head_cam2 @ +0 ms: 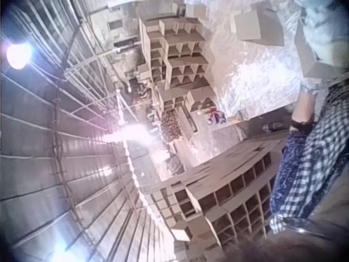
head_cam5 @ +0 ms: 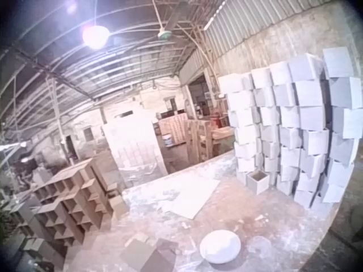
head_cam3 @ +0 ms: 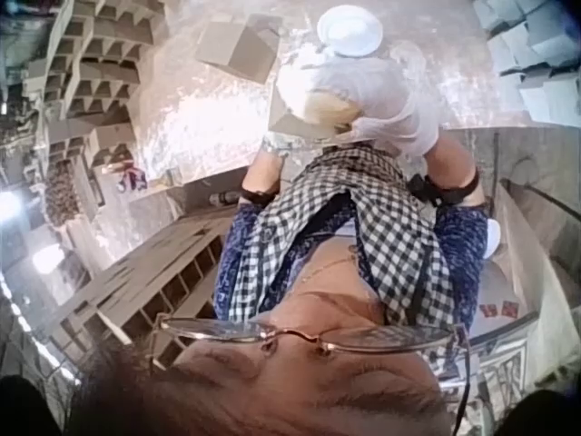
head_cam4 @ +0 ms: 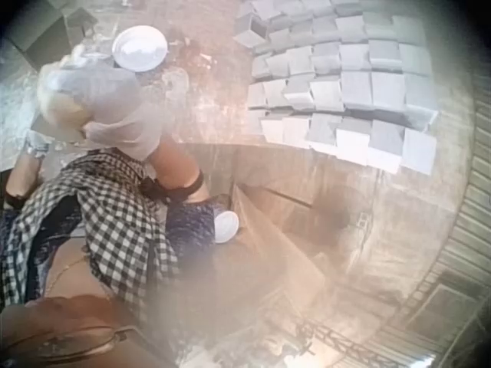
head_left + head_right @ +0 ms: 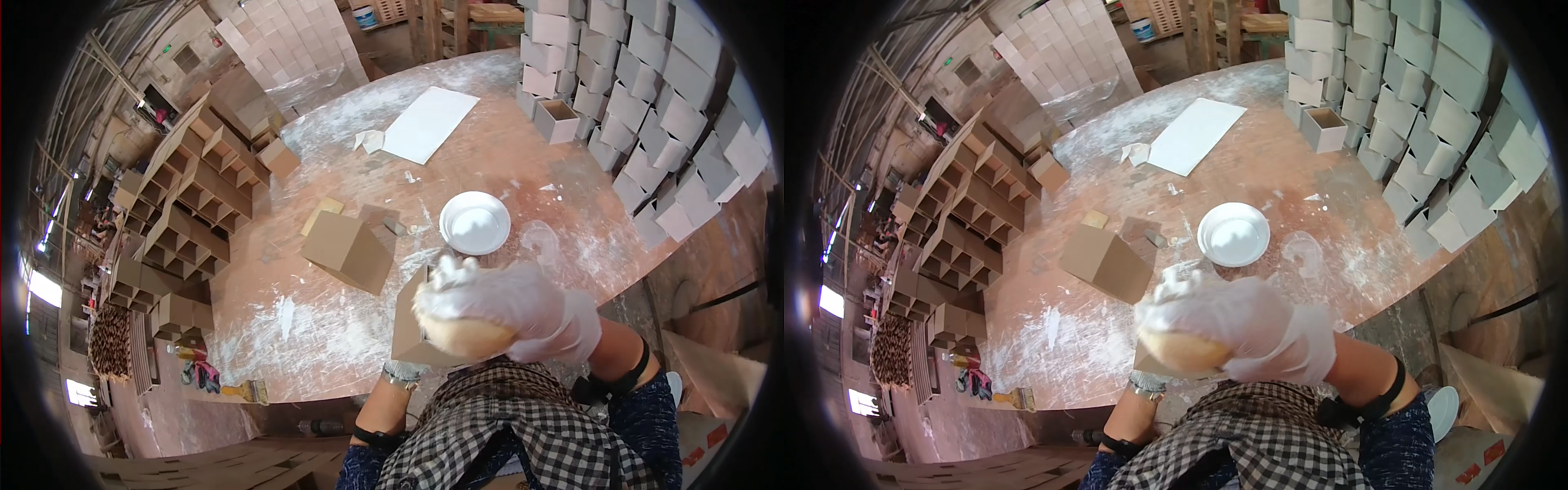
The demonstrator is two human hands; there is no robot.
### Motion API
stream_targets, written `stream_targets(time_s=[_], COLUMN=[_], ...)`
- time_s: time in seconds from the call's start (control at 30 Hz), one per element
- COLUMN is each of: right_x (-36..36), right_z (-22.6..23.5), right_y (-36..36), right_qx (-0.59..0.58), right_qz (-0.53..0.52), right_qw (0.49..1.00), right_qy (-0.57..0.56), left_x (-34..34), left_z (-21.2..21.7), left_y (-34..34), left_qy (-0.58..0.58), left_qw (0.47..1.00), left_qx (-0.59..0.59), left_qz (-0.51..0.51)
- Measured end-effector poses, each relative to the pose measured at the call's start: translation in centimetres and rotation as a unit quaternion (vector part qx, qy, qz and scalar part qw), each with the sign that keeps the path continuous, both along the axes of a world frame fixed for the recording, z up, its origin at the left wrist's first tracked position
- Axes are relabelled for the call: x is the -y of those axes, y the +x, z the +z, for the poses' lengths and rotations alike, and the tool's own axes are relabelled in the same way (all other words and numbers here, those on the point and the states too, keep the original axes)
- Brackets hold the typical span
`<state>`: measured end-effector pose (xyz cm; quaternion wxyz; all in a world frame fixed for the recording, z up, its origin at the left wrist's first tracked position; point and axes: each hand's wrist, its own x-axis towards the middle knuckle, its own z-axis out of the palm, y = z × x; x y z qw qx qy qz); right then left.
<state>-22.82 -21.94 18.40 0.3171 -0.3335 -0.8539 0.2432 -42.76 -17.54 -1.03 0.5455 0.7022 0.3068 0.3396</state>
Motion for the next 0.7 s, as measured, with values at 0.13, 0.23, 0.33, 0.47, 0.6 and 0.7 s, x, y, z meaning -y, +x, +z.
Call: stream_targets(time_s=[0.13, 0.23, 0.33, 0.47, 0.6, 0.7], right_x=[1.1, 1.2, 2.4, 3.5, 2.5, 1.6], right_z=[-1.8, -2.4, -3.4, -3.7, -1.9, -1.7], right_y=[-1.5, -0.9, 0.8, 2.6, 4.6, 4.6], right_qx=[0.019, 0.028, 0.050, 0.107, 0.057, -0.090], right_qz=[0.056, 0.050, 0.040, 0.024, -0.013, -0.071], right_qw=[0.995, 0.986, 0.978, 0.977, 0.997, 0.993], right_qy=[0.078, 0.156, 0.197, 0.183, 0.055, 0.013], left_x=[0.1, -0.2, -0.4, -0.4, -0.3, 0.0], left_z=[-0.3, -0.9, -1.3, -1.5, -1.6, -1.5], left_y=[0.0, -0.4, -0.8, -1.3, -1.7, -1.9], left_qy=[-0.032, -0.072, -0.090, -0.094, -0.096, -0.095], left_qw=[0.999, 0.997, 0.995, 0.995, 0.995, 0.995], left_qx=[0.009, 0.024, 0.036, 0.042, 0.035, 0.028], left_qz=[-0.018, -0.023, -0.012, 0.003, 0.004, 0.006])
